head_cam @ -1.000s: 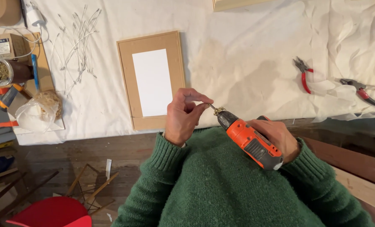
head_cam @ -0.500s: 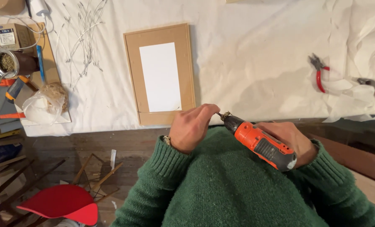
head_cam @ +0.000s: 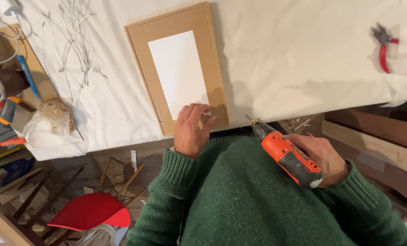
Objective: Attaching hanging hardware and organizing framed artwork in a workshop.
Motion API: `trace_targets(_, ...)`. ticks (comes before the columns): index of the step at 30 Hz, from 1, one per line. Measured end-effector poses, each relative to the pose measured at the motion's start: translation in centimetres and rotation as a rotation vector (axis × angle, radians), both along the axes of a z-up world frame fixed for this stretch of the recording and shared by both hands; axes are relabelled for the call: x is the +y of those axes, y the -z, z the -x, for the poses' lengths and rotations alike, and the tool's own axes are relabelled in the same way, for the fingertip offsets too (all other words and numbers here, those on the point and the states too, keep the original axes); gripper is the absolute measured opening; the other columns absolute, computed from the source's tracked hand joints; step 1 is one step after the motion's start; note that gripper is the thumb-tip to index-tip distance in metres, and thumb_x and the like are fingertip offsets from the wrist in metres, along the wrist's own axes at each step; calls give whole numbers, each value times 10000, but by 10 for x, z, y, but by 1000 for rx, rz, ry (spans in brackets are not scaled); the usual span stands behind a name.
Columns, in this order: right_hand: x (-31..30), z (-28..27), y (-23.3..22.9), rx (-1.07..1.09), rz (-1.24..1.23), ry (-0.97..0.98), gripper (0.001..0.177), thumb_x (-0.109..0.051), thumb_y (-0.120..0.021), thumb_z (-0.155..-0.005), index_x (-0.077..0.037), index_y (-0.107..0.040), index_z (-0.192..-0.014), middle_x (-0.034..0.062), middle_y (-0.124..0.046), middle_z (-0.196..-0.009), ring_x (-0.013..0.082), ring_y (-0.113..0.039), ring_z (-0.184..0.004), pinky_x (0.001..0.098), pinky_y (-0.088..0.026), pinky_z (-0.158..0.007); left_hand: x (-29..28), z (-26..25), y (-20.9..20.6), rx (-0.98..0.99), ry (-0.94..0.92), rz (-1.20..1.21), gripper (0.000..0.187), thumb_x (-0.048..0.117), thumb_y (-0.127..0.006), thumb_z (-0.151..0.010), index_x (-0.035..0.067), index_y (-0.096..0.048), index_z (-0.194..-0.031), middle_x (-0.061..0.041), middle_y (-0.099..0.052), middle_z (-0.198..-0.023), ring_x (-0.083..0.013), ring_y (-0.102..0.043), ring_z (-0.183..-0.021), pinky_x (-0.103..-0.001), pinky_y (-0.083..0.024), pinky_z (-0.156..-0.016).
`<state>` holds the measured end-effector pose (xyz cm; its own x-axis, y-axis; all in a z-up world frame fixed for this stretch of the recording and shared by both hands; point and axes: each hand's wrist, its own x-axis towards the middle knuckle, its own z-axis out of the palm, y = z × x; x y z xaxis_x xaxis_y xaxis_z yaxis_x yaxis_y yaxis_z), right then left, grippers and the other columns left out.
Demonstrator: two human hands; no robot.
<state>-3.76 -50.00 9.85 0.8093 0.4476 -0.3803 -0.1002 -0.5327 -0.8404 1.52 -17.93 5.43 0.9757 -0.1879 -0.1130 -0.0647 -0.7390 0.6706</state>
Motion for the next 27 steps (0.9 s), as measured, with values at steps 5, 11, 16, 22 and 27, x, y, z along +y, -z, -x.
trace_targets(5,21,13,6,116,38,51,434,-134,-745,-740,-51,-661,-1157,124,-724,-854,336,-696,-765,388,-555,-698,15,11,21,172,-46,275,261,44,-782,-871,39,-648,-1094,-75,-712,-1008,-216,-727,-905,-332,-595,-791)
trace_targets(11,40,31,8,164,95,140,423,-139,-740,-743,-43,-652,-1146,153,-689,-833,354,-682,-748,384,-549,-655,19,11,42,100,26,427,188,30,-778,-915,53,-671,-1069,-104,-710,-1046,-199,-728,-887,-300,-613,-757)
trace_targets(16,52,47,8,209,232,170,409,-140,-766,-695,-34,-679,-1080,173,-664,-744,366,-658,-688,412,-519,-631,15,8,46,141,18,478,147,41,-774,-925,31,-705,-1054,-82,-710,-1024,-169,-704,-841,-288,-594,-707)
trace_targets(22,70,52,1,149,131,259,416,-133,-742,-768,-24,-679,-1165,139,-738,-899,291,-730,-773,358,-571,-702,12,2,40,232,39,477,98,50,-763,-925,42,-724,-1015,-76,-692,-994,-135,-678,-751,-258,-565,-616)
trace_targets(27,79,57,7,87,92,243,483,-138,-754,-749,1,-654,-1201,158,-744,-990,305,-745,-846,362,-585,-732,9,-1,38,255,47,431,81,64,-763,-920,45,-728,-990,-57,-685,-959,-116,-647,-690,-253,-545,-596)
